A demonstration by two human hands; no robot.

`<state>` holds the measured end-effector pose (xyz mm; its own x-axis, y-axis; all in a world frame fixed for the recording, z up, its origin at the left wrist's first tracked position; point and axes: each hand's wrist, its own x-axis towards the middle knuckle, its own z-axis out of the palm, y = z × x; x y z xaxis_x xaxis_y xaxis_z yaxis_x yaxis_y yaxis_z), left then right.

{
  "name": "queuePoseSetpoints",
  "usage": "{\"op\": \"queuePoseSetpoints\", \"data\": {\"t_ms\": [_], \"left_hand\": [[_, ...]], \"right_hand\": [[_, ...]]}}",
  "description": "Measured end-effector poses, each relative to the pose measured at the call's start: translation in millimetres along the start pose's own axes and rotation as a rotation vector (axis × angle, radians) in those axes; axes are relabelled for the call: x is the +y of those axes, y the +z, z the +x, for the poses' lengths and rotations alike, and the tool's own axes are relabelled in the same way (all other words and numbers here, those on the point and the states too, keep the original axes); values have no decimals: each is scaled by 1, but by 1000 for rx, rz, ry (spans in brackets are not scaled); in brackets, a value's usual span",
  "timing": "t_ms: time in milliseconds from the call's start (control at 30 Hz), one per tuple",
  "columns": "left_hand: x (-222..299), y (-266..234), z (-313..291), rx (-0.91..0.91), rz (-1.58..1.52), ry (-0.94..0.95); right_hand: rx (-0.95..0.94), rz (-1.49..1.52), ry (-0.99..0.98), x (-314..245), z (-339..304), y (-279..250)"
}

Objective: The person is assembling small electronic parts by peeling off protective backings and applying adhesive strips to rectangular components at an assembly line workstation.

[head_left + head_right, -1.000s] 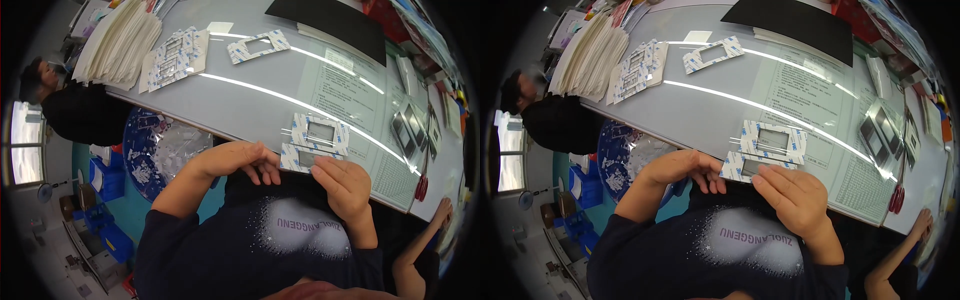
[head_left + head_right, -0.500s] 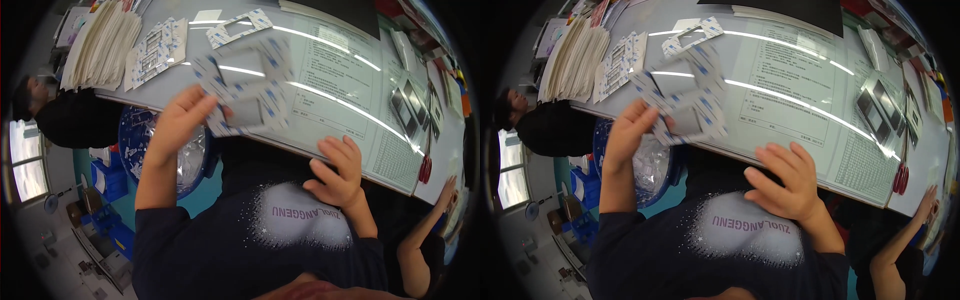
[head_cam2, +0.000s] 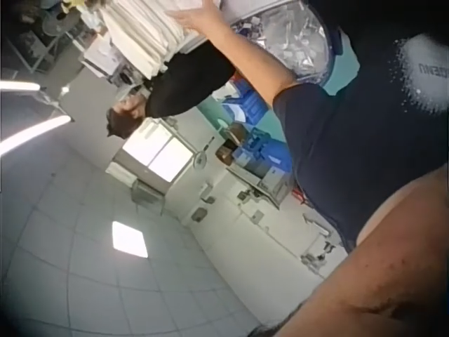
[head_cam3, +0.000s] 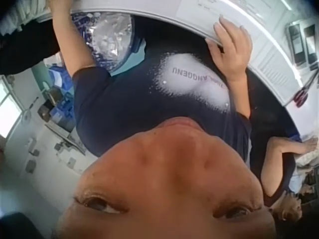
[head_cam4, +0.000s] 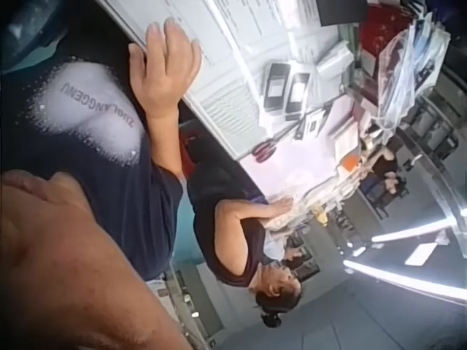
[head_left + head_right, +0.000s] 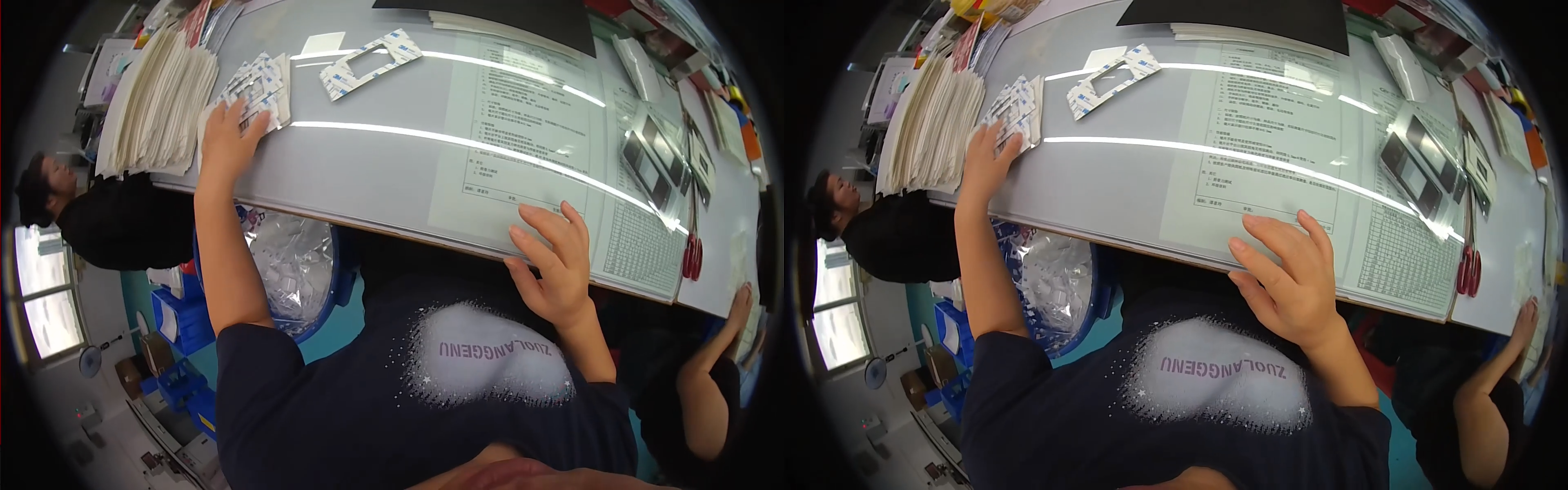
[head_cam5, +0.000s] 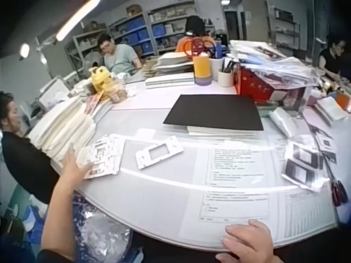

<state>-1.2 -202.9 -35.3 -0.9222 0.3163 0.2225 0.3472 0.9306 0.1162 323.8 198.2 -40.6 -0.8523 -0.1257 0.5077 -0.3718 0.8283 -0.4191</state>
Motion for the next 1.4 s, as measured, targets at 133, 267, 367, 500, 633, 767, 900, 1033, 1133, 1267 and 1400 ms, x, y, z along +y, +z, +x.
{"op": "queuePoseSetpoints", "data": {"t_ms": [133, 267, 367, 500, 633, 767, 900, 1033, 1133, 1267, 1400], "left_hand": [[58, -30, 3, 126, -139, 178], [127, -22, -8, 19, -305, 409], [179, -4, -18, -63, -383, 576], [197, 16, -30, -84, -424, 616], [200, 16, -31, -91, -433, 638], [196, 16, -31, -108, -501, 640], [201, 12, -31, -158, -706, 642], [210, 12, -31, -180, -593, 733], [206, 13, -37, -128, -403, 772], [205, 17, -36, -125, -456, 772], [204, 19, -35, -125, -450, 775]], "right_hand": [[122, -256, 152, 30, -4, -33], [277, -421, 484, 99, -21, -92], [58, -379, 690, 124, -50, -122], [109, -382, 649, 122, -51, -123], [224, -427, 734, 125, -51, -125], [484, -499, 372, 97, -29, -109], [100, -180, -21, 48, 7, -60], [-203, -35, -90, 29, 31, -29], [-369, 3, -121, 33, 64, -37], [-211, -46, -169, 62, 113, -10], [-271, 112, 93, 80, 150, 25]]}}
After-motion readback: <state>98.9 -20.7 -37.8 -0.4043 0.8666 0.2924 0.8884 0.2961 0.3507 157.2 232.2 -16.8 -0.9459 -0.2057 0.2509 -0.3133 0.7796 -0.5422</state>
